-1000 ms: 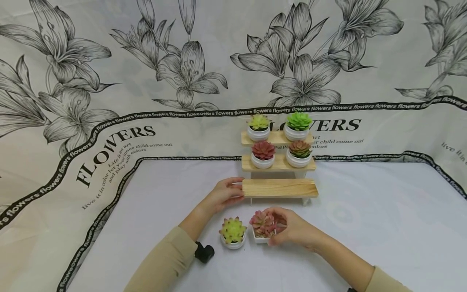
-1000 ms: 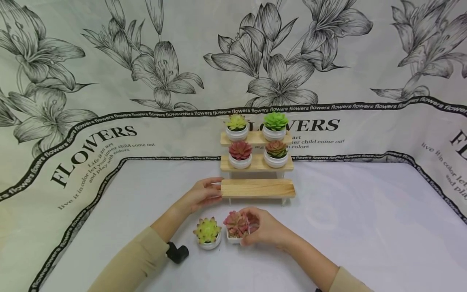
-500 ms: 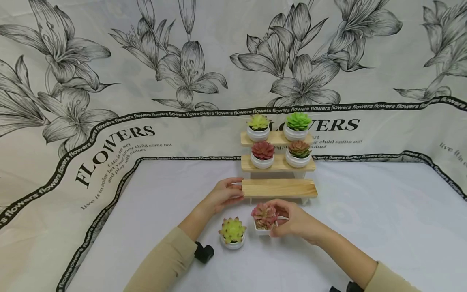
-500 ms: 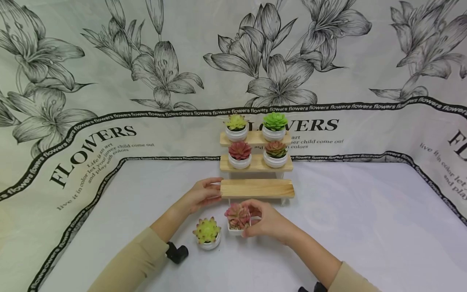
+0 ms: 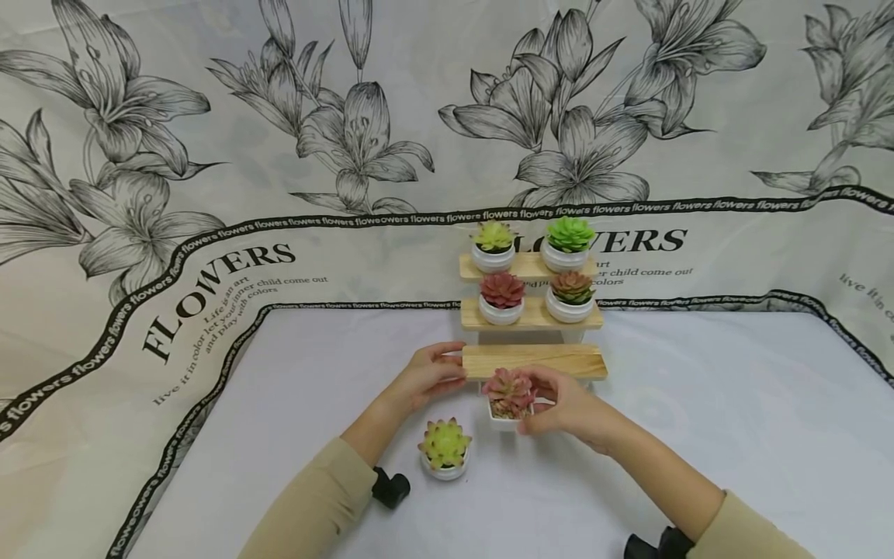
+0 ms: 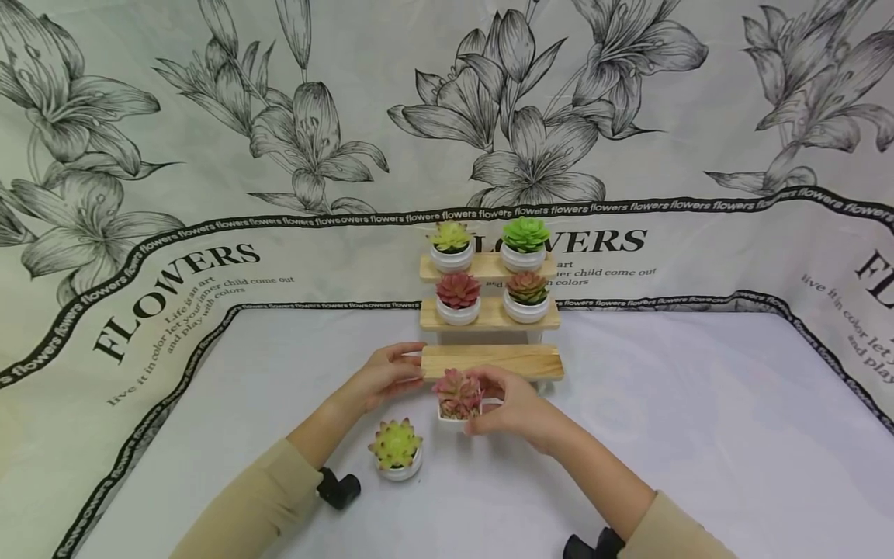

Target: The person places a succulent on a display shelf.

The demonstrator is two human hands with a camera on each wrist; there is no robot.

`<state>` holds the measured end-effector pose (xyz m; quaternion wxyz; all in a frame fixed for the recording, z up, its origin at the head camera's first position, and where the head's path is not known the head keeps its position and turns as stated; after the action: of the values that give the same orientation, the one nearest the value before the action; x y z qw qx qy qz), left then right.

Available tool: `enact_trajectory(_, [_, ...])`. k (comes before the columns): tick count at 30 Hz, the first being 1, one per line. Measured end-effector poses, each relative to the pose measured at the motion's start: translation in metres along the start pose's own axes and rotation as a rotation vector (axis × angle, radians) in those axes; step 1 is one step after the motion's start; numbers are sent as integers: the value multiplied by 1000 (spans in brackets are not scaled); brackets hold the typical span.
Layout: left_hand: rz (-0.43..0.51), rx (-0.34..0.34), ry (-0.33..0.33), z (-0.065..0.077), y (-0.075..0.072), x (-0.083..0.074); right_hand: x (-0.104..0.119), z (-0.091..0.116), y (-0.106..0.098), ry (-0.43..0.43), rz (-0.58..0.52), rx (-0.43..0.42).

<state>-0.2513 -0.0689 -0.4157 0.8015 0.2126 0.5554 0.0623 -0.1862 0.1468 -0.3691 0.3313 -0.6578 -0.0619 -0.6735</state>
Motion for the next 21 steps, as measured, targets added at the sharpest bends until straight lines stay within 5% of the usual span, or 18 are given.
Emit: enact_trajectory(21, [8, 1, -17, -1, -1, 0, 3, -18, -15, -28, -44, -61])
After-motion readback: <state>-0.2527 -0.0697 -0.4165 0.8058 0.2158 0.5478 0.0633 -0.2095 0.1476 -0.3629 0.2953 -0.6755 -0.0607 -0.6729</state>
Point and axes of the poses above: each hand's wrist, its own z-axis away from the middle knuckle, its own y-axis out of the palm, x = y × z, the point moved 2 cm from there along -z, towards the middle knuckle, and after that the axes turned 12 degrees about z, right-handed, at the moved point
